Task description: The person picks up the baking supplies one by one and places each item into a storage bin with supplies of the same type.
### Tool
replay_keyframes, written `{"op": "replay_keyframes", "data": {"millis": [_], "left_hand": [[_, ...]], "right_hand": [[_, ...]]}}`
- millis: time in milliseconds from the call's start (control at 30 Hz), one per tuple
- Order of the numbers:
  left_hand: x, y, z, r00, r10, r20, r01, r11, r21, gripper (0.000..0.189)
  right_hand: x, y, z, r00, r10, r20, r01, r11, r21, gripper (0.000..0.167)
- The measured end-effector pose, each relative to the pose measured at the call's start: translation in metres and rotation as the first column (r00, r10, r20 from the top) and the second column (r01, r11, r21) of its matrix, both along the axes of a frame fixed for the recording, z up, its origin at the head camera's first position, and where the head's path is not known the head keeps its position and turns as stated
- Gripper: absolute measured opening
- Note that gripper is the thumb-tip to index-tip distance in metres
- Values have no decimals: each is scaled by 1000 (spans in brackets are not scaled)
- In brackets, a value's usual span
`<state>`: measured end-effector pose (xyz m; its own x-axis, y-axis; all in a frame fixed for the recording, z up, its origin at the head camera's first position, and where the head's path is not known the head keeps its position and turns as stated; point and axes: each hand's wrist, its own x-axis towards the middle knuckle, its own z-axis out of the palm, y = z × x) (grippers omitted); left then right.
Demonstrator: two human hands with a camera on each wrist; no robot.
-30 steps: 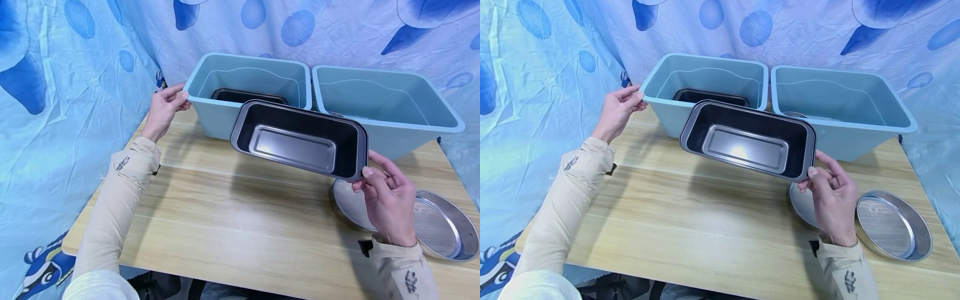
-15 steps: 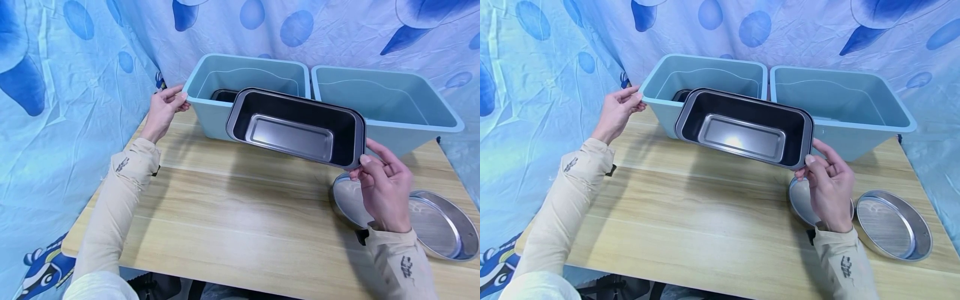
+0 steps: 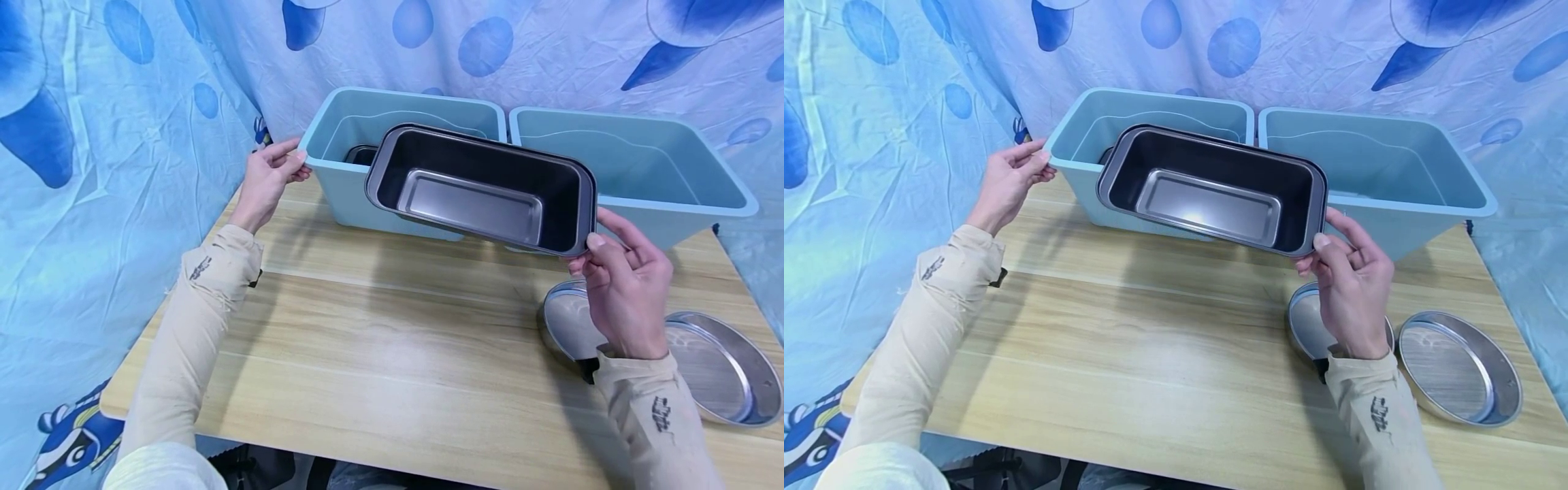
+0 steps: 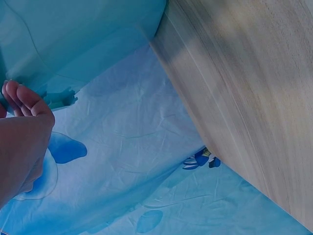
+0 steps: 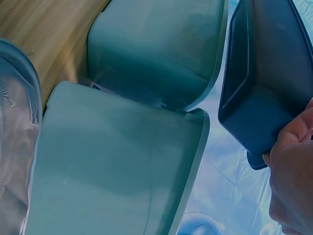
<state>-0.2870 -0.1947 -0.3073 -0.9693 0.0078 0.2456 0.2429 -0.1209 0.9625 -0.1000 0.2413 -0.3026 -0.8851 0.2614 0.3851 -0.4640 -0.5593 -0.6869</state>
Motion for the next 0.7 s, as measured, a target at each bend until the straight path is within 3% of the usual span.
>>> {"op": "replay_keyframes", "data": {"millis": [300, 700], "left_hand": [[-1, 0, -1, 1000, -3, -4, 2, 1000, -9, 40], [0, 0, 0, 1000, 0, -3, 0, 1000, 5, 39]], "right_hand": [[-13, -3, 8, 1000, -13, -2, 13, 998, 63, 32], [-35, -5, 12, 1000, 20, 14, -20, 1000, 11, 32]]}}
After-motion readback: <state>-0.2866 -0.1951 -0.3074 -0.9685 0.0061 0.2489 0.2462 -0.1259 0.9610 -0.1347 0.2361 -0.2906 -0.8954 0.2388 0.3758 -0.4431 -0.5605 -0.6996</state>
